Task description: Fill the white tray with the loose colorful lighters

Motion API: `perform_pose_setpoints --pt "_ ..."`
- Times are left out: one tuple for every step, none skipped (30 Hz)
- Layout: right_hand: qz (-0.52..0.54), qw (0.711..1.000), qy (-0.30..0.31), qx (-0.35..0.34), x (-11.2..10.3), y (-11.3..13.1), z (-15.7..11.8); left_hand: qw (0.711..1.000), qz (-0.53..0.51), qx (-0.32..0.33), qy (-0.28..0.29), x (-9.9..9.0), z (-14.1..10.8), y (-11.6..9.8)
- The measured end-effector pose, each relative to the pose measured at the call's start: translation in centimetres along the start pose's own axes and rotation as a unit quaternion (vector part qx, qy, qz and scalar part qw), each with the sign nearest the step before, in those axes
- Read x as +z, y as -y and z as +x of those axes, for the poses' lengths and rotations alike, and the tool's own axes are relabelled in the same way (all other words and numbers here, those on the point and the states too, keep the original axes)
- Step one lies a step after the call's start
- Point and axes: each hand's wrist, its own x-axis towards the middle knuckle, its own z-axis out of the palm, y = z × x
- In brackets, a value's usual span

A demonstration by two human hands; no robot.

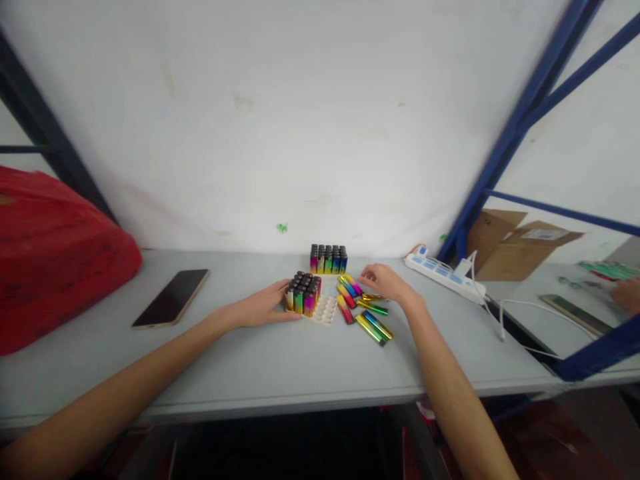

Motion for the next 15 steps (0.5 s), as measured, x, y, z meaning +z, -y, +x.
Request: perform_pose_setpoints --pt "-0.002 1.000 0.006 0.003 -0.1 -0.1 0.0 1.000 -0.001 0.002 -0.002 0.0 0.0 0.0" --pt "-0.003 1.000 0.012 0.007 -0.1 0.0 -0.1 1.000 -0.002 0.003 -0.005 0.0 0.0 0.0" --pt "-0.005 1.000 0.016 0.010 0.0 0.1 -0.1 1.000 -0.004 0.004 -0.007 0.0 0.0 0.1" --pt "-0.007 1.000 0.020 0.012 0.1 0.2 -0.1 1.000 -0.007 0.008 -0.010 0.0 0.0 0.1" --pt "-0.009 1.000 0.026 0.014 0.3 0.4 0.0 1.000 -0.009 0.013 -0.013 0.0 0.0 0.2" --pt "-0.010 0.999 0.035 0.016 0.5 0.6 0.0 1.000 -0.012 0.019 -0.015 0.1 0.0 0.3" --pt "-0.012 0.999 0.046 0.018 0.7 0.9 0.0 0.999 -0.013 0.025 -0.018 0.1 0.0 0.4" --pt "-0.015 0.998 0.058 0.020 0.9 1.1 0.1 0.999 -0.015 0.030 -0.019 0.2 0.0 0.5" --pt "-0.019 0.997 0.068 0.021 1.0 1.3 0.1 0.999 -0.016 0.032 -0.020 0.2 0.0 0.6" --pt "-0.023 0.997 0.073 0.024 1.0 1.5 0.1 0.999 -0.015 0.032 -0.020 0.2 0.0 0.6" --pt "-0.028 0.997 0.072 0.029 0.9 1.5 0.1 0.999 -0.014 0.031 -0.020 0.2 0.0 0.6" --pt "-0.032 0.997 0.065 0.033 0.6 1.4 0.0 0.999 -0.013 0.031 -0.020 0.2 0.0 0.6" --pt "-0.034 0.997 0.055 0.040 0.2 1.2 -0.2 0.999 -0.011 0.029 -0.018 0.2 0.0 0.5" --pt "-0.035 0.997 0.046 0.051 -0.3 0.8 -0.4 0.999 -0.009 0.026 -0.016 0.1 0.0 0.5" --pt "-0.035 0.996 0.043 0.066 -0.7 0.4 -0.7 1.000 -0.007 0.023 -0.012 0.1 0.0 0.4"
